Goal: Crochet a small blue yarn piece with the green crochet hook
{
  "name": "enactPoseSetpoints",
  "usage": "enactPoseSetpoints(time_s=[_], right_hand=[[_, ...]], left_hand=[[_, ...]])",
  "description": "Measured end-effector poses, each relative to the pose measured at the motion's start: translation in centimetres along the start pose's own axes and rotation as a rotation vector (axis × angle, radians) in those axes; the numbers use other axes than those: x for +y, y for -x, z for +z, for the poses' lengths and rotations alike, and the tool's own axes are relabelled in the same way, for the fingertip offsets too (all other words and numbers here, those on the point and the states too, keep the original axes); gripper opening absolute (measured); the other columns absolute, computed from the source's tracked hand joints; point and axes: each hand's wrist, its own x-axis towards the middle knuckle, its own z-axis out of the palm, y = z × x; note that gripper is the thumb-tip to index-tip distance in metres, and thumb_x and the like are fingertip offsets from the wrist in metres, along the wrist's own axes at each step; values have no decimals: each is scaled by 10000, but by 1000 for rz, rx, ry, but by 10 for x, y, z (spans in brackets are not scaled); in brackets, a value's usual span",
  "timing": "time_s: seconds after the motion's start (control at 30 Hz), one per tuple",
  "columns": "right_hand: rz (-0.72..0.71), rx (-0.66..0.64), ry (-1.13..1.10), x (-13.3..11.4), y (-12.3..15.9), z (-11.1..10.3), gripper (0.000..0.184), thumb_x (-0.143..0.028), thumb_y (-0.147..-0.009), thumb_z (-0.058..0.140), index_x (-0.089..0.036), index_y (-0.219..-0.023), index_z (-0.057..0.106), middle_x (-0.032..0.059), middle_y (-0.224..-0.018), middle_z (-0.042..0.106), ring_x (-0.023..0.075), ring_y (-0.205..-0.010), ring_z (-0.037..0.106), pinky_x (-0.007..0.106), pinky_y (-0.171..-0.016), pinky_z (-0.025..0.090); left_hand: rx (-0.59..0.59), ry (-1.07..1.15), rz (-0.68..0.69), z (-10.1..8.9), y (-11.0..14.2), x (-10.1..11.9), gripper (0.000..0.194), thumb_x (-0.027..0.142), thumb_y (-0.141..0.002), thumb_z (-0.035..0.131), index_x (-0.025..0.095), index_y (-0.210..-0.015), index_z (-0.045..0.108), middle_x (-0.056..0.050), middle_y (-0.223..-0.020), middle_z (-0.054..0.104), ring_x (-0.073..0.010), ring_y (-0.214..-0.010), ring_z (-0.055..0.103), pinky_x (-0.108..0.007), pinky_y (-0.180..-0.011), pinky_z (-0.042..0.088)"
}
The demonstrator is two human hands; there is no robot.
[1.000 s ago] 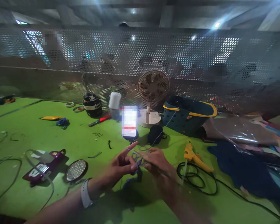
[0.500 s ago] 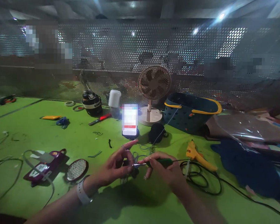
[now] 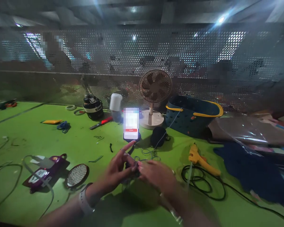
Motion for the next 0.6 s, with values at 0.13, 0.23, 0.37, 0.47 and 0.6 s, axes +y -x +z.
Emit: enactPoseSetpoints(time_s=[0.13, 0.23, 0.37, 0.47, 0.6], right_hand=[[-320, -5, 180, -1, 3, 3, 363, -131, -935, 565, -263, -1270, 609, 56, -1088, 771, 171, -877, 743, 373, -898, 549], [-387, -47, 133, 2, -2, -1, 379, -182, -975, 514, -256, -1346, 533, 46, -1028, 787, 171, -856, 747, 363, -831, 565], [-197, -93, -170, 0, -16, -11, 230, -306, -965, 542, -296, -1152, 675, 18, -943, 801, 184, -795, 757, 333, -721, 604], [133, -18, -367, 1, -16, -15, 147, -341, -897, 637, -282, -892, 772, 27, -794, 798, 212, -711, 748, 327, -635, 612], [637, 62, -753, 14, 0, -3, 190, -391, -813, 723, -216, -756, 772, 54, -682, 769, 197, -529, 700, 280, -453, 565]], left_hand=[[-56, 402, -62, 4, -1, -21, 840, 175, -713, 806, 262, -1447, 407, 39, -729, 630, -105, -638, 583, -261, -666, 432], [-151, 516, -170, -2, -2, -26, 831, 136, -674, 823, 210, -1415, 455, 25, -713, 653, -116, -642, 597, -261, -662, 414], [-195, 537, -245, -15, -8, -19, 810, 61, -626, 828, 182, -1365, 520, 13, -703, 677, -92, -624, 579, -231, -660, 400], [-216, 508, -231, -22, -13, -14, 726, 73, -617, 828, 184, -1296, 597, 20, -662, 668, -71, -572, 547, -207, -620, 388], [-279, 424, -233, -22, -14, -11, 673, 124, -627, 840, 189, -1264, 633, 18, -683, 655, -64, -579, 545, -190, -583, 390]])
